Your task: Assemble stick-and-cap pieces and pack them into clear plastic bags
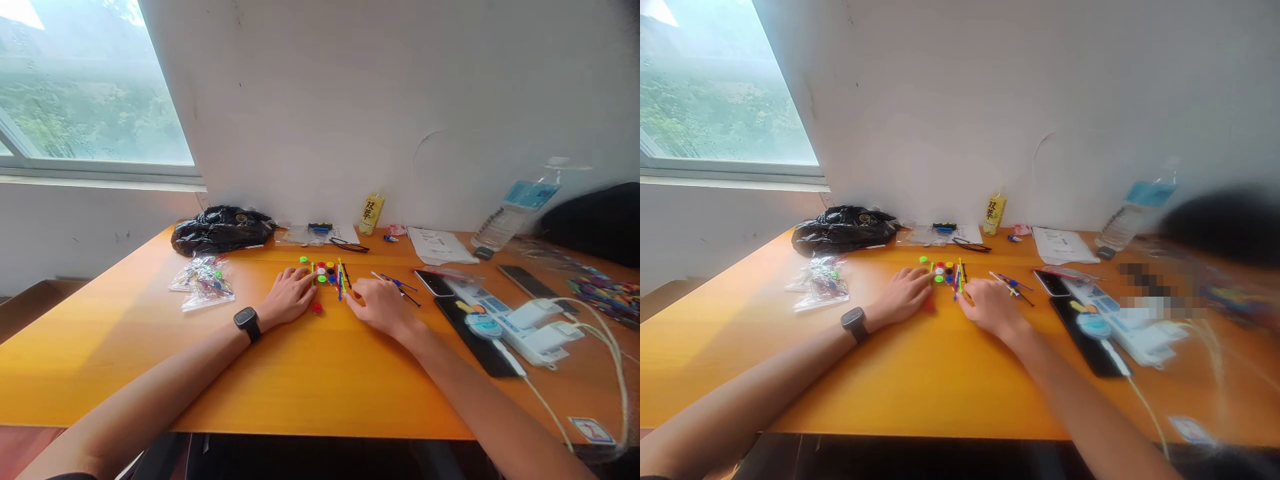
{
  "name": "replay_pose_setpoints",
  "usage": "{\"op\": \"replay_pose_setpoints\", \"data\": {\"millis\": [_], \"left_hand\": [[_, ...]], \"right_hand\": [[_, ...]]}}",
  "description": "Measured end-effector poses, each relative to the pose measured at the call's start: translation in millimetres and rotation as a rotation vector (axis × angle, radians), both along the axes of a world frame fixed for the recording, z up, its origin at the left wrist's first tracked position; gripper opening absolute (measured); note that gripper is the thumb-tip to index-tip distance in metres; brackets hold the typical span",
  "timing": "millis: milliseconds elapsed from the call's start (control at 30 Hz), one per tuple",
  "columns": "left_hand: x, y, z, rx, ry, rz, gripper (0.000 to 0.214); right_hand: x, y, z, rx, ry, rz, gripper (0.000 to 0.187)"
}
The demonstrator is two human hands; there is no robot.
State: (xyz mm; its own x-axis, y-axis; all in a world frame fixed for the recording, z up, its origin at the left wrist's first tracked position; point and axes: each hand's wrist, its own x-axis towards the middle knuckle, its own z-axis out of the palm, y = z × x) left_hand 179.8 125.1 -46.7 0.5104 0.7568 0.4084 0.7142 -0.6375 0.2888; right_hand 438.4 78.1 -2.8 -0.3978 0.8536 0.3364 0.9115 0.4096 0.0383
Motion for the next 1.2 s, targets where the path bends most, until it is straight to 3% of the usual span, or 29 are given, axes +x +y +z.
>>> {"op": "replay_pose_setpoints", "data": {"millis": [167, 667, 933, 1200], "left_hand": [[-1, -1, 6.1, -0.024, -0.018, 0.067, 0.025], [-4, 8, 4.1, -0.036, -0.182, 0.041, 0.017], [-1, 0, 13.5, 0.033, -0.333, 0.03, 0.013], [-1, 1, 16.4, -0.211, -0.701, -0.067, 0.016]], "right_hand": [[1, 0, -1.8, -0.041, 0.005, 0.003, 0.036], [-3, -1, -5.5, -0.114, 0.062, 0.067, 0.037], [-4, -2, -4.8, -0.126, 0.082, 0.094, 0.035], [-3, -3, -6.6, -0.144, 0.087, 0.106, 0.035]]}}
